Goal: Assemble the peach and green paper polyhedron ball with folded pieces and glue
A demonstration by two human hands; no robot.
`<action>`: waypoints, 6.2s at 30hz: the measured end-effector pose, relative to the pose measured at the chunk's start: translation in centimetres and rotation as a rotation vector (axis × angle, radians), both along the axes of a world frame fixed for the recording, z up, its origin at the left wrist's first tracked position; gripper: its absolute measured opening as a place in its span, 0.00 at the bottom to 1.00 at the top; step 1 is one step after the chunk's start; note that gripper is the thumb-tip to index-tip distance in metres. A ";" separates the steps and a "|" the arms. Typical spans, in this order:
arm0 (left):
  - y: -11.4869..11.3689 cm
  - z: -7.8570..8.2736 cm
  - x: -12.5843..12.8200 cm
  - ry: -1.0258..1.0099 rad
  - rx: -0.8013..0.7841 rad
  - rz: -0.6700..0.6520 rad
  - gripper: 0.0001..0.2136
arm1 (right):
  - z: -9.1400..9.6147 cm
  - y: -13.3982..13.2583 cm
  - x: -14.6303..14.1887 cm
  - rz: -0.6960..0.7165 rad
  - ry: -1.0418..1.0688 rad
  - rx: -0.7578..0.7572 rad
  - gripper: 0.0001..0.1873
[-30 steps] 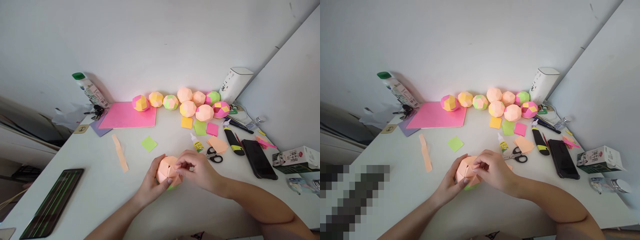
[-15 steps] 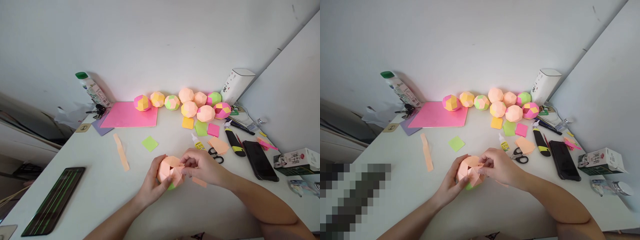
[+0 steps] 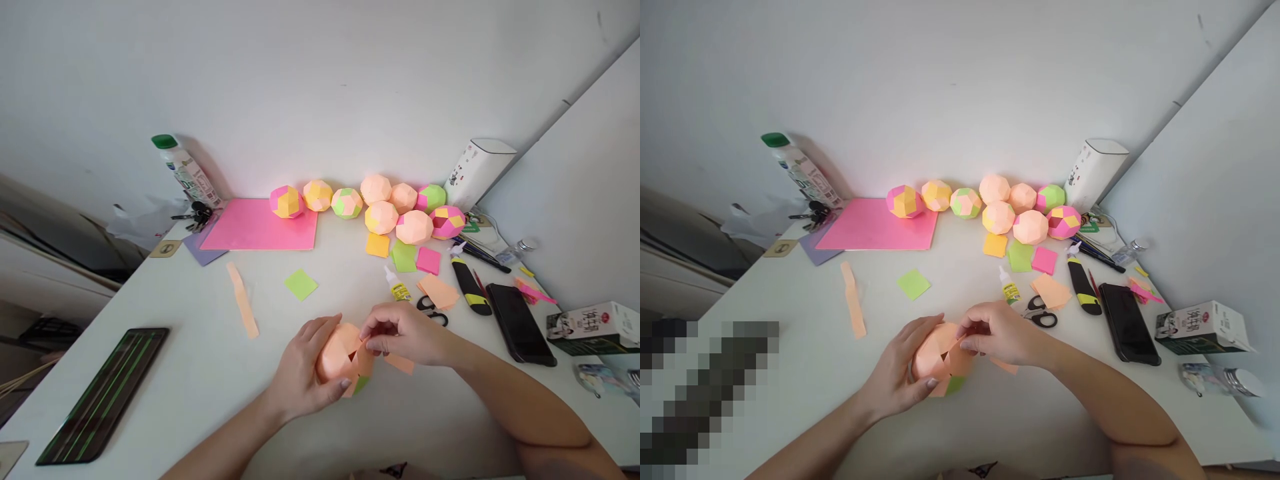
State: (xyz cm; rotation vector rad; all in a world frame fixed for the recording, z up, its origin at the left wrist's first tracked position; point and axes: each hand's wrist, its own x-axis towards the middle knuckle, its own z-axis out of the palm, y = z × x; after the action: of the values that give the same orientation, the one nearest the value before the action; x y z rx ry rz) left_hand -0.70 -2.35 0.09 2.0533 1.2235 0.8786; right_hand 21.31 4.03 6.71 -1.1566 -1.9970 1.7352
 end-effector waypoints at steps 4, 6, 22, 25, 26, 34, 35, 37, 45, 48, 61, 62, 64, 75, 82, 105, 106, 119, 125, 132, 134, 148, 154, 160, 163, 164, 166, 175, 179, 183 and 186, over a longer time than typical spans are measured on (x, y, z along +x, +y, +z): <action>-0.4 0.6 0.1 0.007 0.028 -0.029 0.33 | 0.1 -0.1 0.1 0.059 -0.060 0.138 0.04; -0.6 0.7 0.2 -0.020 0.036 -0.096 0.33 | 0.3 -0.3 0.0 0.070 -0.073 0.164 0.04; -1.1 -0.2 1.0 -0.018 0.125 0.189 0.30 | 0.1 -2.1 -1.0 -0.004 -0.107 0.510 0.15; -1.1 -0.1 1.1 0.033 0.168 0.203 0.30 | -0.4 -2.4 -1.3 0.001 -0.107 0.598 0.16; -1.1 0.0 1.1 0.048 0.180 0.199 0.30 | -0.6 -2.4 -1.4 0.002 -0.112 0.620 0.16; -1.3 0.5 1.3 0.053 0.220 0.149 0.27 | -0.7 -2.2 -1.3 0.033 -0.111 0.637 0.16; -1.4 0.5 1.3 0.047 0.229 0.142 0.27 | -0.5 -2.2 -1.3 0.045 -0.107 0.626 0.15; -1.4 0.5 1.3 0.041 0.238 0.132 0.26 | -0.3 -2.1 -1.2 0.066 -0.103 0.607 0.14; -1.2 0.3 1.2 0.019 0.263 0.150 0.26 | 0.0 -1.9 -0.9 0.061 -0.097 0.594 0.14; -1.2 0.3 1.2 0.004 0.267 0.140 0.26 | 0.0 -1.8 -1.0 0.058 -0.075 0.597 0.12; -0.8 0.8 0.8 -0.064 0.157 0.024 0.25 | 0.1 -0.1 -0.5 0.124 0.007 0.355 0.04; -0.8 0.7 0.8 -0.076 0.141 0.021 0.25 | 0.1 0.0 -0.5 0.134 0.018 0.352 0.04; -0.7 0.6 0.6 -0.102 0.102 0.019 0.25 | -0.1 0.2 -0.4 0.154 0.046 0.352 0.04; -0.7 -0.1 0.3 -0.164 -0.035 0.096 0.20 | -0.6 -0.5 -1.2 0.068 0.060 0.463 0.06; -0.7 -0.1 0.3 -0.104 -0.030 0.103 0.18 | -0.7 -0.4 -0.5 0.131 0.064 0.357 0.03; -0.5 -0.1 0.3 -0.072 0.016 0.080 0.18 | -1.0 0.1 -0.2 0.298 0.103 0.928 0.09; -0.5 -0.1 0.3 -0.072 0.016 0.081 0.18 | -0.9 0.0 -0.2 0.301 0.089 0.936 0.09; -0.4 0.0 0.3 -0.063 0.026 0.073 0.18 | -0.4 -0.1 -0.1 0.313 -0.011 0.870 0.08; -0.5 0.0 0.3 -0.031 0.048 0.056 0.19 | -0.3 0.0 0.0 0.334 -0.042 0.741 0.07; -0.5 0.0 0.4 -0.008 0.108 0.066 0.20 | -0.4 -0.2 0.1 0.338 -0.041 0.913 0.09; -0.5 0.1 0.5 -0.017 0.129 0.075 0.20 | -0.5 -0.4 0.0 0.342 -0.042 0.963 0.11; -0.3 0.5 0.3 0.055 0.305 -0.091 0.28 | -0.3 -1.4 -1.1 0.311 -0.027 0.867 0.11; -0.3 -0.7 0.8 0.010 0.386 0.118 0.43 | -1.0 -1.7 -1.6 0.212 0.000 0.803 0.08; 0.3 -1.2 0.3 -0.054 0.347 0.135 0.35 | -1.5 -1.6 -1.6 0.157 0.017 0.724 0.06; 0.7 -1.0 -0.1 -0.021 0.307 0.130 0.33 | -1.5 -1.3 -1.7 0.147 0.087 0.676 0.03; 0.8 -0.9 -0.2 -0.012 0.293 0.136 0.33 | -1.5 -1.2 -1.7 0.139 0.110 0.667 0.02; 0.9 -0.9 -0.5 -0.027 0.232 0.138 0.32 | -1.6 -0.8 -1.7 0.119 0.148 0.665 0.03; 2.3 -2.0 -1.6 -0.237 -0.019 -0.043 0.32 | -2.8 1.0 -1.0 0.194 -0.031 0.872 0.25; 2.6 -2.3 -1.5 -0.318 -0.111 0.029 0.30 | -3.2 0.8 -1.2 0.185 -0.080 0.904 0.30; 2.3 -2.5 -1.2 -0.323 -0.042 0.154 0.23 | -3.4 0.3 -1.6 0.087 -0.097 0.980 0.27; 1.8 -2.4 -1.0 -0.302 0.031 0.067 0.20 | -3.4 -0.1 -1.9 0.050 -0.124 0.992 0.26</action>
State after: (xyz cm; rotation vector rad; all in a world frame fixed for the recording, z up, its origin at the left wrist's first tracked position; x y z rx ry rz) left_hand -1.68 -0.51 -2.31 1.8291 1.1218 1.1964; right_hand 19.44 3.93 3.29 -0.8386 -2.4629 0.4808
